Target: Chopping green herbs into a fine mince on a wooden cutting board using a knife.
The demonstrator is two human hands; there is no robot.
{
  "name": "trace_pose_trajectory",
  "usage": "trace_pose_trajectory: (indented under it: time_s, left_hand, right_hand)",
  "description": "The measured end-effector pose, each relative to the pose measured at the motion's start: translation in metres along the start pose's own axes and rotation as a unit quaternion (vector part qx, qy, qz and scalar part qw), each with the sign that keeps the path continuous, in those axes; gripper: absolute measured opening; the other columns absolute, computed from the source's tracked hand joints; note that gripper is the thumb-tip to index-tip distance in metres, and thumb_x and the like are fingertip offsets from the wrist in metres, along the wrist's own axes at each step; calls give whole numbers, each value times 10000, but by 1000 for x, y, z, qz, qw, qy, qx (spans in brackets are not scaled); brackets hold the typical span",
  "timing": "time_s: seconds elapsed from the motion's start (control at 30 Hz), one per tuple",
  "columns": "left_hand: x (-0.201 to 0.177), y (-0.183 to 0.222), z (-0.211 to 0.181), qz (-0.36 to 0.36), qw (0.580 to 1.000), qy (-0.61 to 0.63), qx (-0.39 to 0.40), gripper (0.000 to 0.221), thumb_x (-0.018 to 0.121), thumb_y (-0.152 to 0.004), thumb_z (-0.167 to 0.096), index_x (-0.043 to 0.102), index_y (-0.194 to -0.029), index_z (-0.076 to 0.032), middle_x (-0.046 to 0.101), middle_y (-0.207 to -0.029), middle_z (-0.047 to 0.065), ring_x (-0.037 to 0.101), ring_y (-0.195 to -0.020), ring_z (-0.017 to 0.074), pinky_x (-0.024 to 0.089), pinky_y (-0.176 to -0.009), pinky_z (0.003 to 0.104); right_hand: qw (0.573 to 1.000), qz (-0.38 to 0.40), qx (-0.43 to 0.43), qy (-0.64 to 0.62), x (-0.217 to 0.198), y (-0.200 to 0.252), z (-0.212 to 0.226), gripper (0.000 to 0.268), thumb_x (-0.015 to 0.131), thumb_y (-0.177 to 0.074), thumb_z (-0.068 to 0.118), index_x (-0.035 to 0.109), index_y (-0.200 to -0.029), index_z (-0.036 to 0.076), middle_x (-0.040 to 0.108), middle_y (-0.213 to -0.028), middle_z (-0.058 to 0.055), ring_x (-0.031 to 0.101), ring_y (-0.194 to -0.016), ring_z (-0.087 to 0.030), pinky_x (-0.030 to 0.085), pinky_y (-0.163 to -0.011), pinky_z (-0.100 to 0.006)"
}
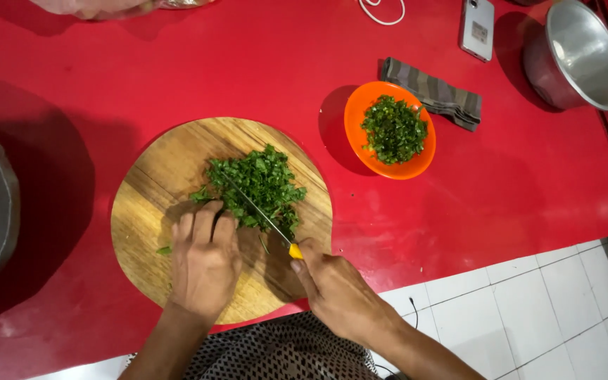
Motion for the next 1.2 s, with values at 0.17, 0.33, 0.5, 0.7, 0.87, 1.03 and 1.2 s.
trace_pose_trajectory:
  time_s: [0.17, 0.33, 0.5, 0.7, 0.87, 1.03, 1.2]
  left_hand:
    - [-12, -7, -7, -20, 1000, 6, -1, 230, 616, -804, -48, 614, -1024, 17, 551, -1309, 237, 519, -1008, 380, 474, -816, 499]
    - [-18, -21, 1, 12, 998, 53, -42, 319, 720, -543, 153, 710, -824, 1, 513, -1339, 205, 468, -1218, 370, 501, -953, 478]
    - [-4, -16, 17, 86, 988, 108, -62, 344, 740, -519, 50, 640, -828, -65, 552, -1222, 140, 527, -1250, 339, 419, -1047, 550]
    - [-6, -23, 11, 21, 993, 89, -70, 344, 652, -691, 90, 605, -1004, -45, 580, -923, 143, 567, -937, 356, 451, -844, 481]
    - [4, -5, 2, -11, 1000, -1, 9, 218, 693, -657, -3, 612, -852, -54, 614, -981, 111, 508, -917, 279, 476, -772, 419]
    - [-13, -8, -16, -46, 992, -102, 60, 68, 585, -849, 43, 592, -850, -24, 626, -1105, 210, 526, -941, 320, 479, -804, 440]
    - [-11, -4, -17, -26, 998, -55, 15, 194, 665, -948, -161, 616, -1028, 9, 603, -1274, 225, 537, -1098, 376, 471, -859, 484]
  right_hand:
    - [998, -42, -3, 46, 8, 9, -15, 173, 423, -1109, 265, 417, -1167, 102, 530, -525, -76, 527, -400, -286, 414, -424, -432]
    - [998, -45, 7, 53, 8, 13, -20, 208, 425, -1101, 277, 458, -1184, 90, 546, -524, -67, 531, -382, -280, 430, -410, -434]
    - [998, -40, 7, 50, 13, 17, -23, 220, 405, -1102, 299, 454, -1171, 95, 544, -514, -71, 547, -382, -282, 464, -412, -432]
    - [997, -41, -1, 63, 18, 14, -21, 224, 424, -1094, 285, 458, -1195, 87, 594, -520, -116, 591, -405, -342, 467, -425, -470]
    - [996, -51, 1, 71, 19, 11, -23, 255, 440, -1080, 287, 474, -1235, 87, 623, -539, -131, 627, -440, -377, 487, -450, -495]
    - [995, -57, 0, 80, 21, 8, -29, 247, 433, -1079, 311, 452, -1209, 102, 612, -541, -136, 618, -459, -405, 470, -464, -503]
    - [996, -54, 3, 67, 21, 3, -27, 222, 400, -1087, 321, 468, -1146, 119, 572, -520, -86, 615, -441, -344, 475, -463, -467]
Point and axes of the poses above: each hand's wrist, its own y-axis away from the middle knuckle, its own x-axis out of the palm, z = x × y, the point moved 2 cm from there along -y, towards the middle knuckle
